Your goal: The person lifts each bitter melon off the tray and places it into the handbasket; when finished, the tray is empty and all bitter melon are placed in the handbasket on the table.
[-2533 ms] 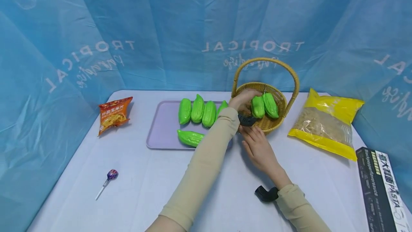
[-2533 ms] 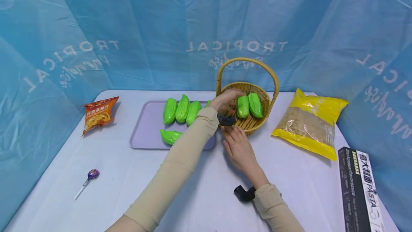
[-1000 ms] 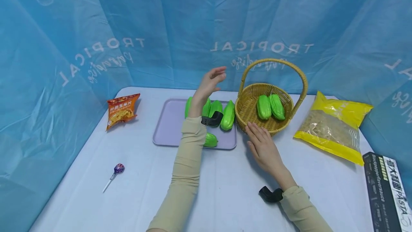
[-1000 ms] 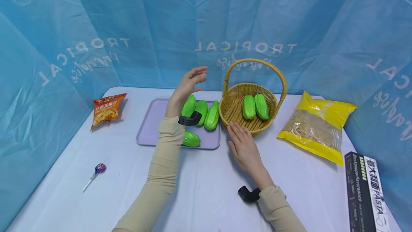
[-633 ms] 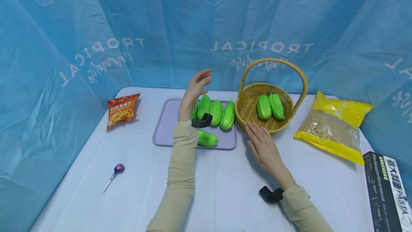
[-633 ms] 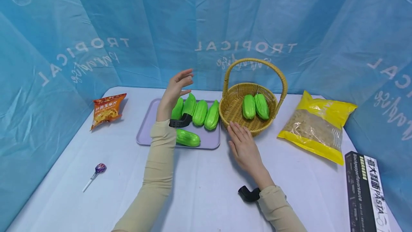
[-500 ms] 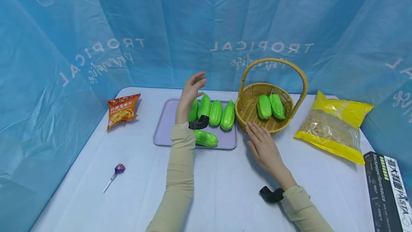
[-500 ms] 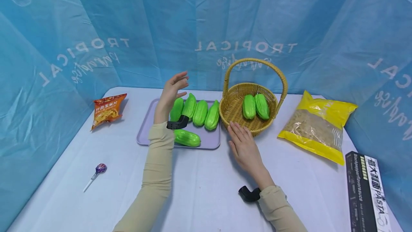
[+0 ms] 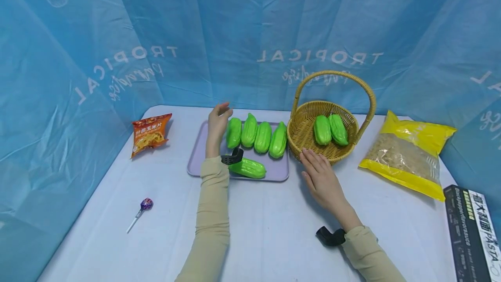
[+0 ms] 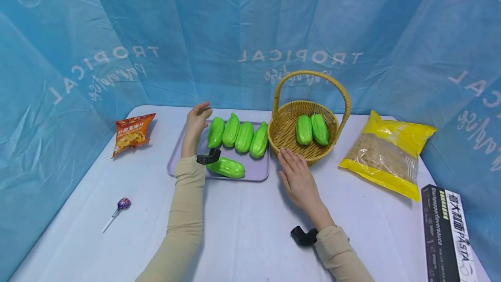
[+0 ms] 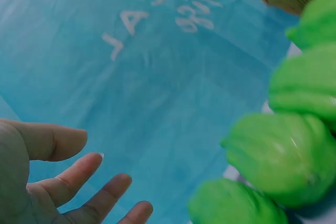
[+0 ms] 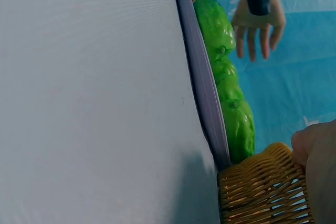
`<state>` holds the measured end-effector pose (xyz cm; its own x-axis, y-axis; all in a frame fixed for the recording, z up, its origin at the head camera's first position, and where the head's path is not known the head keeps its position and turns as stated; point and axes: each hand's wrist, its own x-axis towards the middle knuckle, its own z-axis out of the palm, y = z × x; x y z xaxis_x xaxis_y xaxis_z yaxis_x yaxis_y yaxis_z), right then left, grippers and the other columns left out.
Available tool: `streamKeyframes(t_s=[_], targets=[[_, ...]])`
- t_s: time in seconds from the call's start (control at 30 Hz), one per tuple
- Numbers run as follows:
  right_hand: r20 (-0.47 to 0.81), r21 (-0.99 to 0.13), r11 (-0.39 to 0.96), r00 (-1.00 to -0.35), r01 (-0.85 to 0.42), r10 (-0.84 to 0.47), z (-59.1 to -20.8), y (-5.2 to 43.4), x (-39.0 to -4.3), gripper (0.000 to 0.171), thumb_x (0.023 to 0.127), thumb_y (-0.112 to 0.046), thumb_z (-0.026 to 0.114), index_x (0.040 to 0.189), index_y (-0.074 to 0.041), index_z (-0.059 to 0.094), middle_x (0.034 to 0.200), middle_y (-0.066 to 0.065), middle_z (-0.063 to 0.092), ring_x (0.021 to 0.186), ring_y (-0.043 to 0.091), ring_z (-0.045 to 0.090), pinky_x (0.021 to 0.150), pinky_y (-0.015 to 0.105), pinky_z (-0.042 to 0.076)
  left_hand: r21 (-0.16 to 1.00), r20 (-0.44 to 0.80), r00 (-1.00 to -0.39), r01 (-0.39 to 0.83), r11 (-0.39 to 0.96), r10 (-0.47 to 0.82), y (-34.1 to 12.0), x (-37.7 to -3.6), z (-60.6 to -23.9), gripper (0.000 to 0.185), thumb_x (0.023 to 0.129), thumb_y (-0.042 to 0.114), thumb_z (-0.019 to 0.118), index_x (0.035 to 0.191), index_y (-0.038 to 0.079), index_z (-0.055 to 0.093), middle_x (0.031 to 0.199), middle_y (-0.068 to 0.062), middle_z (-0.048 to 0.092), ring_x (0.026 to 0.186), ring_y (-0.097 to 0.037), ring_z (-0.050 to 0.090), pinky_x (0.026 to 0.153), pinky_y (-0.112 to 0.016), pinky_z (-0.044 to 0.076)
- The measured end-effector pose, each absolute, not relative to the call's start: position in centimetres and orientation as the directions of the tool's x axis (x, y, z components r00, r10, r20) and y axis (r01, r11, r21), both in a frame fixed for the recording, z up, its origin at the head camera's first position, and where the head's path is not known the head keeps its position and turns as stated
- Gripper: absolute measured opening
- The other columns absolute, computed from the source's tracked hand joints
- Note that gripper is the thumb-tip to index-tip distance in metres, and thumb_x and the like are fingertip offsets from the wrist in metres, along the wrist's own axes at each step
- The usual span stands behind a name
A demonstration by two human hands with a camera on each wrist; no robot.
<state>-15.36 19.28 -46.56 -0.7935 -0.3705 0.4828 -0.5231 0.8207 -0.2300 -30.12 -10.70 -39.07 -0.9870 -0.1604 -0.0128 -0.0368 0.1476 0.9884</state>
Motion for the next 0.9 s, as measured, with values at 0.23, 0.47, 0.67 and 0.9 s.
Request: streamKeyframes(t_s=[0.23, 0.47, 0.67, 0.9], targets=[[0.5, -0.225, 0.816, -0.782, -0.532, -0.372, -46.7, 19.4, -15.4, 0.05, 0.092, -0.008, 0.059, 0.14, 0.003, 0.049, 0.148, 0.019, 0.045, 0.138, 0.036, 0.04, 0.113, 0.052, 0.026, 0.964, -0.14, -0.981, -0.166, 0.206, -0.135, -11.6, -30.0, -40.9, 0.049, 0.097, 0.023, 0.055, 0.145, 0.014, 0.046, 0.151, -0.015, 0.04, 0.134, -0.035, 0.042, 0.105, -0.049, 0.041], [0.514, -0.223, 0.811, -0.772, -0.541, -0.374, -46.7, 19.3, -15.4, 0.05, 0.092, -0.008, 0.06, 0.139, 0.004, 0.049, 0.147, 0.02, 0.046, 0.136, 0.038, 0.041, 0.113, 0.052, 0.026, 0.938, -0.215, -0.971, -0.235, 0.254, -0.106, -11.8, -29.8, -41.8, 0.052, 0.097, 0.024, 0.056, 0.147, 0.014, 0.043, 0.155, -0.016, 0.034, 0.137, -0.035, 0.039, 0.104, -0.05, 0.044], [0.505, -0.22, 0.816, -0.778, -0.534, -0.374, -46.7, 19.3, -15.5, 0.05, 0.092, -0.008, 0.06, 0.139, 0.003, 0.049, 0.147, 0.019, 0.046, 0.137, 0.037, 0.04, 0.113, 0.053, 0.027, 0.918, -0.231, -0.968, -0.251, 0.307, -0.1, -11.7, -30.0, -42.3, 0.055, 0.096, 0.02, 0.058, 0.147, 0.011, 0.041, 0.154, -0.017, 0.034, 0.138, -0.036, 0.038, 0.105, -0.049, 0.044], [0.512, -0.225, 0.812, -0.775, -0.538, -0.371, -46.7, 19.3, -15.4, 0.05, 0.092, -0.008, 0.061, 0.139, 0.003, 0.049, 0.148, 0.019, 0.046, 0.137, 0.037, 0.041, 0.113, 0.052, 0.026, 0.912, -0.22, -0.972, -0.236, 0.335, -0.087, -11.7, -30.2, -42.8, 0.057, 0.094, 0.013, 0.062, 0.147, 0.011, 0.042, 0.153, -0.018, 0.037, 0.138, -0.037, 0.04, 0.107, -0.048, 0.042]])
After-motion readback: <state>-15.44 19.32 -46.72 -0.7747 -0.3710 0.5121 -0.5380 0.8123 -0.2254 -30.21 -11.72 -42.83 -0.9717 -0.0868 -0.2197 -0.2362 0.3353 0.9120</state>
